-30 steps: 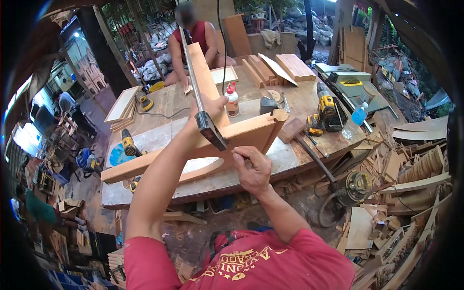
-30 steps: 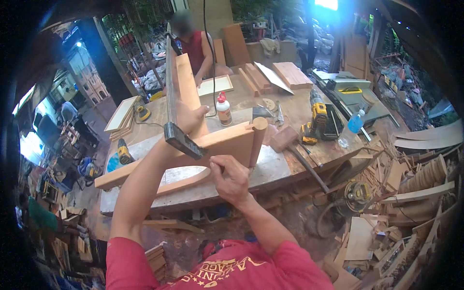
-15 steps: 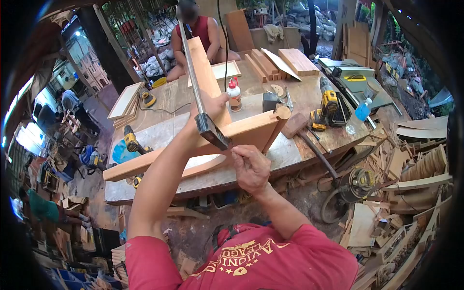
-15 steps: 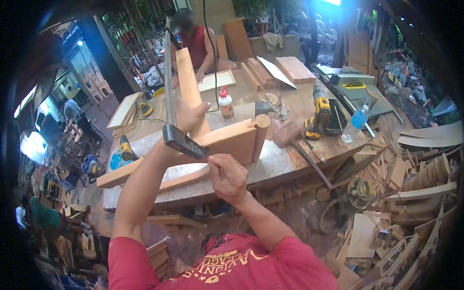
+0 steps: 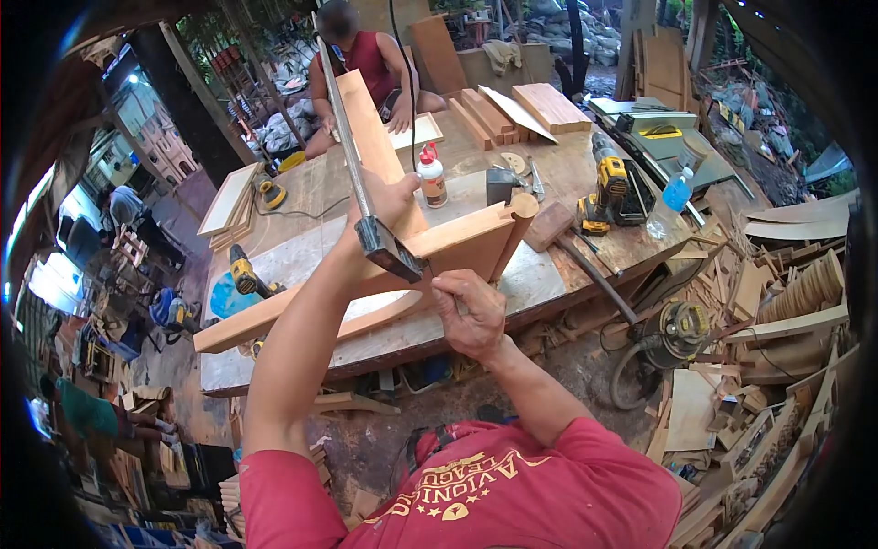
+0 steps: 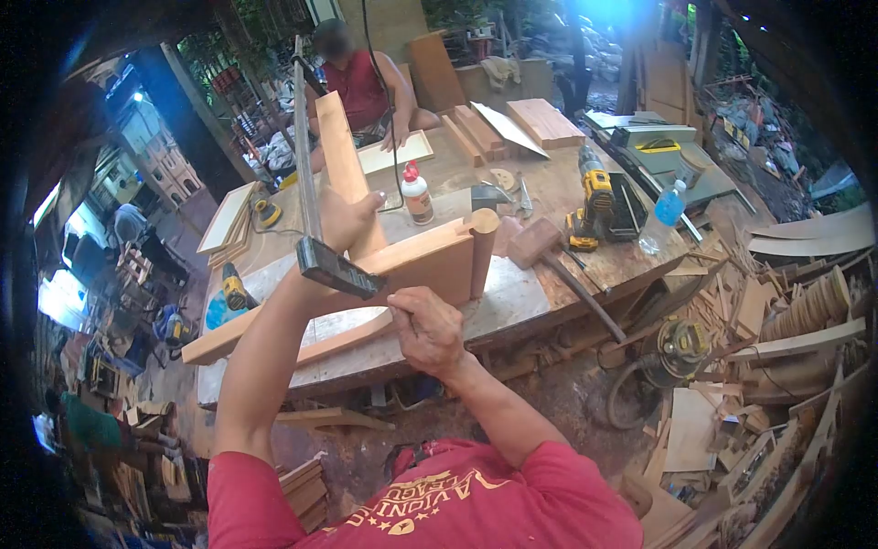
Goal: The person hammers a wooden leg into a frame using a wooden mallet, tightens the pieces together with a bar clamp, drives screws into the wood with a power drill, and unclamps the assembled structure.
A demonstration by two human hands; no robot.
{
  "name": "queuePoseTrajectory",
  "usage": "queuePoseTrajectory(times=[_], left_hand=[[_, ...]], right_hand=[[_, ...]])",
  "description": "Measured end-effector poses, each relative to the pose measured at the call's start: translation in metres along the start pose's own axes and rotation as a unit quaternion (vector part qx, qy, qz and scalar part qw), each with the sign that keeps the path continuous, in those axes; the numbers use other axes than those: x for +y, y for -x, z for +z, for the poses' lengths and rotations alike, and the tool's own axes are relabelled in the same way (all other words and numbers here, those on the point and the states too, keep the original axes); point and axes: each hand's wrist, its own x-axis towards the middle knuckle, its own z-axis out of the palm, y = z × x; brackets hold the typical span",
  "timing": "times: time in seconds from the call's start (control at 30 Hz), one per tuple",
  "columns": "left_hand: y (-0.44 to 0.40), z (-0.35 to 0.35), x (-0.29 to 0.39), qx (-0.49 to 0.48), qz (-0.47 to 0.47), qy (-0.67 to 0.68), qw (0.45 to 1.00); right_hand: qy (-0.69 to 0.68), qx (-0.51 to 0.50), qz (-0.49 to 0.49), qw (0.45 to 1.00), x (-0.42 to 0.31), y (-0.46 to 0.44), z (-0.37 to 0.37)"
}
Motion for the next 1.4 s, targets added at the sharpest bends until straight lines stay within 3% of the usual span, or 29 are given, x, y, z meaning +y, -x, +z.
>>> queuePoseTrajectory(times=[0.3, 0.7, 0.8, 1.2, 1.3, 1.4], left_hand=[[0.016, -0.027, 0.042, -0.079, -0.091, 0.001, 0.993], [0.005, -0.003, 0.004, -0.029, -0.022, 0.026, 0.999], [0.003, 0.002, 0.000, -0.039, -0.032, 0.056, 0.997], [0.008, -0.010, 0.020, -0.035, -0.059, 0.046, 0.997], [0.007, -0.004, 0.012, 0.028, -0.001, 0.029, 0.999], [0.005, -0.010, 0.016, -0.101, -0.104, 0.081, 0.986]], right_hand=[[0.011, 0.007, 0.032, 0.999, 0.002, 0.008, 0.000], [0.022, 0.018, 0.030, 0.999, 0.001, 0.005, 0.006], [0.030, 0.048, 0.065, 0.996, -0.003, 0.006, 0.009], [0.112, -0.002, 0.082, 0.990, -0.007, 0.002, 0.013], [0.100, 0.008, 0.125, 0.987, -0.008, 0.005, 0.016], [0.030, -0.008, 0.208, 0.978, -0.007, 0.010, 0.018]])
